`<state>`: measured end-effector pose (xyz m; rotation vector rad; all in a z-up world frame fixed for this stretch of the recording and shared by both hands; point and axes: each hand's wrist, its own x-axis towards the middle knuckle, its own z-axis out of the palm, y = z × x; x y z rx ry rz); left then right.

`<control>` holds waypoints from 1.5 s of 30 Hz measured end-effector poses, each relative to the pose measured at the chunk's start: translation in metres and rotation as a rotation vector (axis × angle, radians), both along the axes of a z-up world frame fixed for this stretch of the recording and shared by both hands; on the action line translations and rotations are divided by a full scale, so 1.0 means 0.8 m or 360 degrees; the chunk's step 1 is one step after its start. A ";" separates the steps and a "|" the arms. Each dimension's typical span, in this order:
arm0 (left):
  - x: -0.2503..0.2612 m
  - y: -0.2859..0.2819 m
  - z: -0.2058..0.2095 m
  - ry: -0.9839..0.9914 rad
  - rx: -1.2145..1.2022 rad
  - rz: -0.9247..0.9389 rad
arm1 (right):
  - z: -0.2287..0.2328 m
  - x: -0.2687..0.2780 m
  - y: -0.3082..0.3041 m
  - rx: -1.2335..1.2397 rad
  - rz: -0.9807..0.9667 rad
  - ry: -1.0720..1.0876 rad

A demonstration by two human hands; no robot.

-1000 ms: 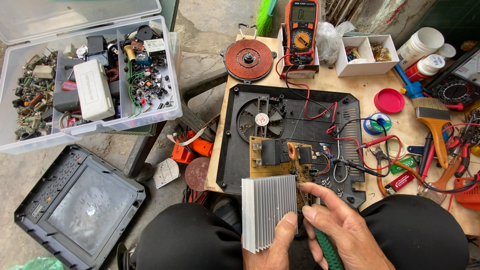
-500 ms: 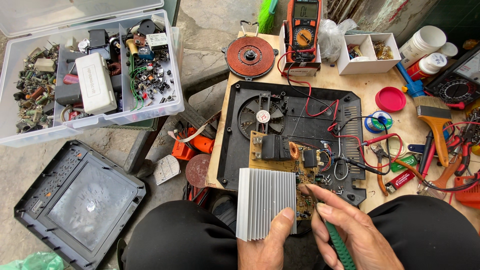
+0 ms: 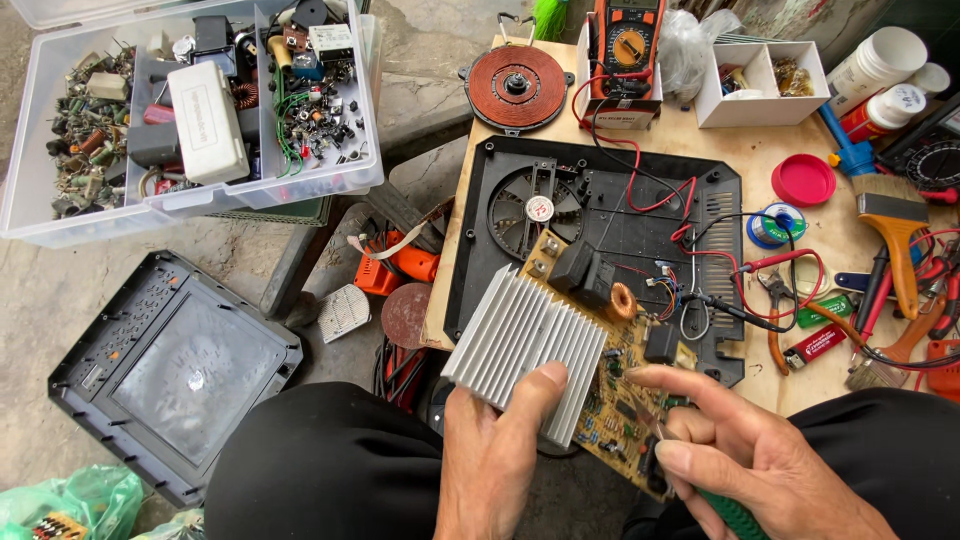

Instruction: The person uses pliers to remove a component from a circuit board and then uses a multimeter to test the board. They also handle a heatsink and a small green component during the process.

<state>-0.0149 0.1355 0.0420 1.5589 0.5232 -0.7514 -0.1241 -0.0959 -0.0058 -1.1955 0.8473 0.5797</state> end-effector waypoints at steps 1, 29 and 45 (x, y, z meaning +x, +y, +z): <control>-0.005 0.002 -0.005 -0.0001 0.0002 0.0000 | 0.001 0.000 0.002 0.0002 0.0000 -0.0001; -0.020 -0.008 -0.032 -0.0315 -0.0181 -0.0115 | -0.017 -0.027 0.005 -0.0195 0.0067 -0.0312; -0.021 -0.009 -0.043 -0.0391 -0.0270 -0.0144 | -0.014 -0.037 0.007 -0.0369 0.0033 -0.0279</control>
